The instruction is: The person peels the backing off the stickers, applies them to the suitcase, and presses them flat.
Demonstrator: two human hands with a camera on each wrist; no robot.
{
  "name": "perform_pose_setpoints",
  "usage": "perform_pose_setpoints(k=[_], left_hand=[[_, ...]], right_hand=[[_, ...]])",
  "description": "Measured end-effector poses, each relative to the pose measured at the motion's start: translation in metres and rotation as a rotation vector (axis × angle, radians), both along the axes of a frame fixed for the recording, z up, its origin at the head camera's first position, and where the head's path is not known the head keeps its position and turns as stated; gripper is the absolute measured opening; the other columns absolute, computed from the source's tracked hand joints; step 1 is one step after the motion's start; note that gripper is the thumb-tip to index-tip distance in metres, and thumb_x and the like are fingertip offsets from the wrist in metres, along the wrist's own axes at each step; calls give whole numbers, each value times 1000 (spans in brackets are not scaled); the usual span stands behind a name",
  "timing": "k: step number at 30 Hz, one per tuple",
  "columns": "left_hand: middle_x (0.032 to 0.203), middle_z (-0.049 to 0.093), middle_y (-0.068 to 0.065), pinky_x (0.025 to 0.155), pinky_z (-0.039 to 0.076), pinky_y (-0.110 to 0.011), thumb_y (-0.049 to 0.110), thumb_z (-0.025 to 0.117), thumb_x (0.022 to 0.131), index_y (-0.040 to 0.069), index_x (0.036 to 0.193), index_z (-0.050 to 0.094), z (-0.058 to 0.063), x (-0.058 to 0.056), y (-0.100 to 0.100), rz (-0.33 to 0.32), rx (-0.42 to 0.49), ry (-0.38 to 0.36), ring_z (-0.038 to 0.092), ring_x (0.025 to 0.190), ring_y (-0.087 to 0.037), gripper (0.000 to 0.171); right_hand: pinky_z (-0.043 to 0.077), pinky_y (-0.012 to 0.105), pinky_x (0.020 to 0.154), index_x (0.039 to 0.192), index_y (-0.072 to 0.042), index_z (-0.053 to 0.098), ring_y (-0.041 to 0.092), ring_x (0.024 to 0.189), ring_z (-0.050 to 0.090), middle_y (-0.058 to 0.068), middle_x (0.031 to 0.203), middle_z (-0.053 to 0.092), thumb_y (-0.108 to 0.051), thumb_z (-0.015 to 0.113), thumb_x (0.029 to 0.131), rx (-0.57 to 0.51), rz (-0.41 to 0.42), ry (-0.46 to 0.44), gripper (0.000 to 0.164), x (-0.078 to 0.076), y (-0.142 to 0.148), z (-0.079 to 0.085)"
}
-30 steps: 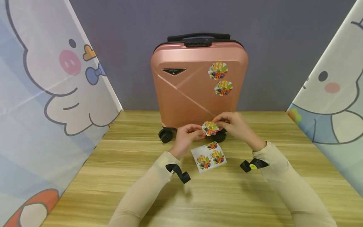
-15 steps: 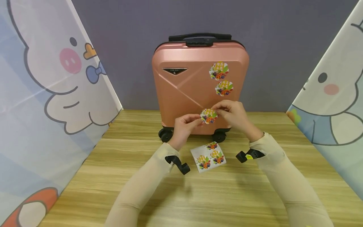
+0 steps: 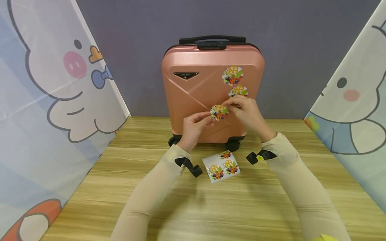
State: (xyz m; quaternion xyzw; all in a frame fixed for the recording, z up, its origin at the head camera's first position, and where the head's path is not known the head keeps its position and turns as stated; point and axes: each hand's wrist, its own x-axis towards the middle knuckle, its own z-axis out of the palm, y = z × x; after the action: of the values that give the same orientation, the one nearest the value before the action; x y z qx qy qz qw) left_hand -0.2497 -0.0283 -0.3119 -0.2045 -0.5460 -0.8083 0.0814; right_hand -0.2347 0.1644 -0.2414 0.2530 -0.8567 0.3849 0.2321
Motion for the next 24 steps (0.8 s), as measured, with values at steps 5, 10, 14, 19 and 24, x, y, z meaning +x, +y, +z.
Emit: perform_pose_setpoints(k=[5,10,14,19,24], left_hand=[[83,73,-2,73,60,-31,-10,63,92,-22,112,63,4,-2,-2,-8,30,7,72,77,-15,23],[84,73,-3,73,60,-30,-11,63,92,-22,113,62,8,-2,-3,-9,57,10,72,78,-14,24],[86,73,-4,74,60,-31,-11,63,92,-22,113,62,13,-2,-2,-3,75,2,72,79,-15,24],[90,72,-6,74,60,-31,-12,61,92,-22,115,61,20,-3,-1,-2,89,-2,72,81,-17,25],[92,71,-7,73,60,-30,-16,57,91,-23,118,59,24,-2,-2,1,126,-1,72,82,-17,28]], right_hand=[[45,23,70,104,0,76,22,87,61,12,100,69,2,58,98,-15,1,14,19,-3,-3,3],[41,24,65,105,0,76,22,84,58,13,97,68,6,48,97,-42,2,11,30,-5,-6,5],[41,24,66,105,1,76,22,86,58,13,94,67,9,42,94,-61,8,10,37,-6,-8,10],[44,24,70,106,2,76,22,87,59,14,97,67,9,40,93,-60,1,30,38,-8,-9,16],[41,26,71,107,2,75,23,88,58,14,97,67,9,40,93,-47,8,64,39,-10,-11,20]])
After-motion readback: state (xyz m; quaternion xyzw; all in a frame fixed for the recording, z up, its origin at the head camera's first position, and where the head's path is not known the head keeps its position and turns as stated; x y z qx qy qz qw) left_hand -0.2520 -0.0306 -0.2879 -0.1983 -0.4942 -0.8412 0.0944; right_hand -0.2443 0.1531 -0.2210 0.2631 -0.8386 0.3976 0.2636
